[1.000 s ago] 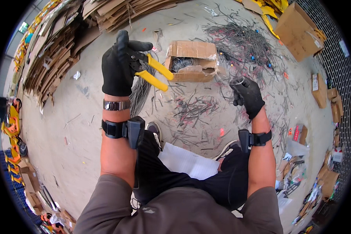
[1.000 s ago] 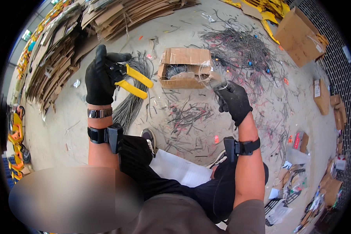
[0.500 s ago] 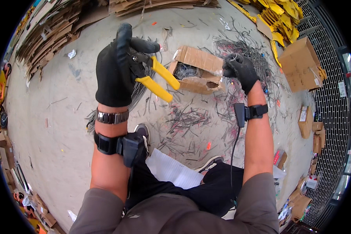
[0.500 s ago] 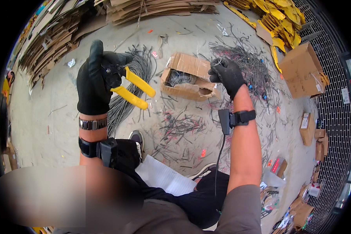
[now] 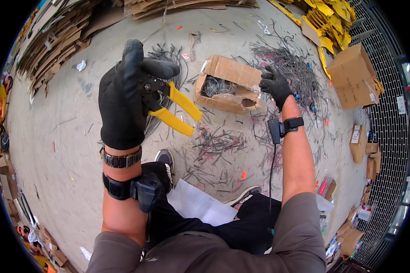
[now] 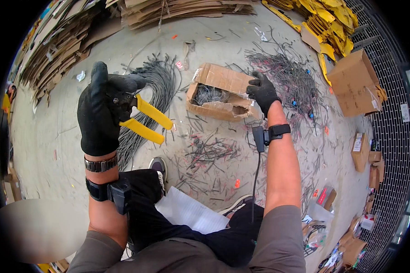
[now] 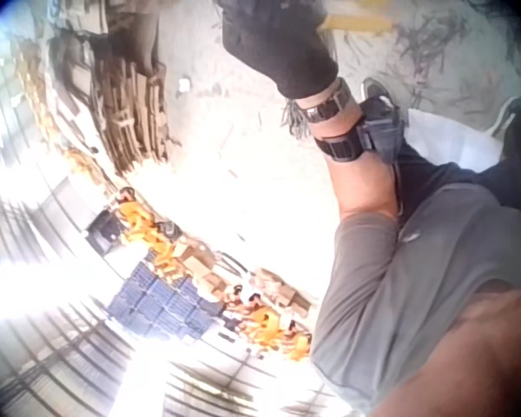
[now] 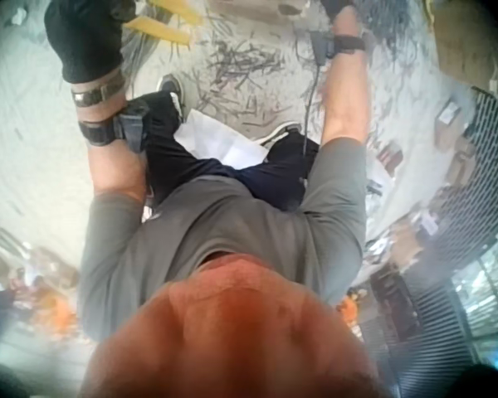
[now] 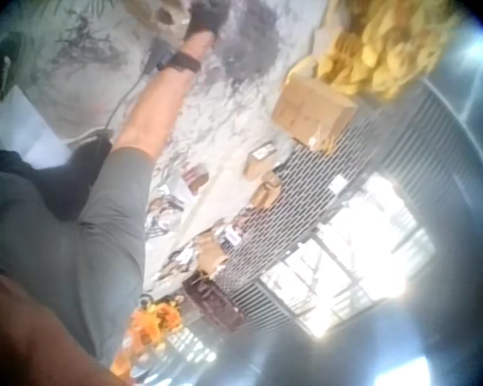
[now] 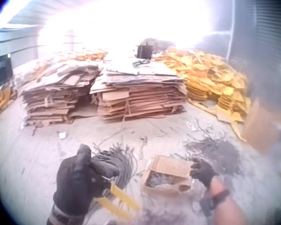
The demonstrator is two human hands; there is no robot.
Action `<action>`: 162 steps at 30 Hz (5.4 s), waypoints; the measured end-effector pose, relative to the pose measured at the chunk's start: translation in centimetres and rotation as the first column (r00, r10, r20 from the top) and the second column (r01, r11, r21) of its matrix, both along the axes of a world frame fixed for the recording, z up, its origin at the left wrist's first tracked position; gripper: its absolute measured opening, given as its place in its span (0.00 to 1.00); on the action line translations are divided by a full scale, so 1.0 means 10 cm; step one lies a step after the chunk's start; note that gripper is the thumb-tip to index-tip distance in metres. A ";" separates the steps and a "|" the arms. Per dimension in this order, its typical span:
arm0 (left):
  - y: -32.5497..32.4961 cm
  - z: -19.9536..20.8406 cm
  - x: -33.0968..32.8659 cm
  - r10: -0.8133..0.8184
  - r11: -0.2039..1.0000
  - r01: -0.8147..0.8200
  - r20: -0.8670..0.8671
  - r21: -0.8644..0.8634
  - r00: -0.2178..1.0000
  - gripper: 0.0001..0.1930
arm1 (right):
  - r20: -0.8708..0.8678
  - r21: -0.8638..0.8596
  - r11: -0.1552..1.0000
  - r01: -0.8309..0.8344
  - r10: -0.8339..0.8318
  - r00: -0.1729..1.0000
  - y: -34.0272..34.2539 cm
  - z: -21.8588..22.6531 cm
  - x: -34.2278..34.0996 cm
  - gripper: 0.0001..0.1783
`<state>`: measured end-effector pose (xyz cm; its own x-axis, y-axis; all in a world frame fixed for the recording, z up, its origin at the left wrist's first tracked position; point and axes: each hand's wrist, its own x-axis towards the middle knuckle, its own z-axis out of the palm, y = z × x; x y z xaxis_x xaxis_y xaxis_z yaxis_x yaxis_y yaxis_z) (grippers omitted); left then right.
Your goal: The person sits on the floor and uses yellow-handled pliers to strip the insulation off the ends of thin metal wires. They repeatedly pick up wires from a pile, cut the ends, and pull the insulation off, dropping the processed pieces onto the floor.
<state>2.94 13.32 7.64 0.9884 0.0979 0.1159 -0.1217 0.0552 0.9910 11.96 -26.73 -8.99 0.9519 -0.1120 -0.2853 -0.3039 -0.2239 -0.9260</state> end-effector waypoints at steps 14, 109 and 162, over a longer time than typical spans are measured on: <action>0.04 -0.34 0.16 -0.124 0.908 -0.055 0.391 0.416 0.912 0.20 | 0.225 -0.176 0.978 -0.111 0.150 0.963 -0.02 0.42 -0.63 0.28; 2.62 -2.60 -1.69 0.203 0.947 0.066 -0.744 0.314 0.636 0.22 | 0.008 0.267 0.964 -0.008 0.006 1.000 1.11 0.65 -3.03 0.19; 0.19 0.52 -0.09 0.118 0.992 -0.122 0.503 -0.025 0.856 0.08 | 0.233 0.522 0.853 0.001 -0.144 0.962 0.95 0.82 -3.06 0.17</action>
<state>2.02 15.21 12.82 0.7761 0.2089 0.5950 -0.6086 0.0010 0.7934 -18.62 -17.22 -0.83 0.9935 -0.0895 -0.0703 -0.0384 0.3180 -0.9473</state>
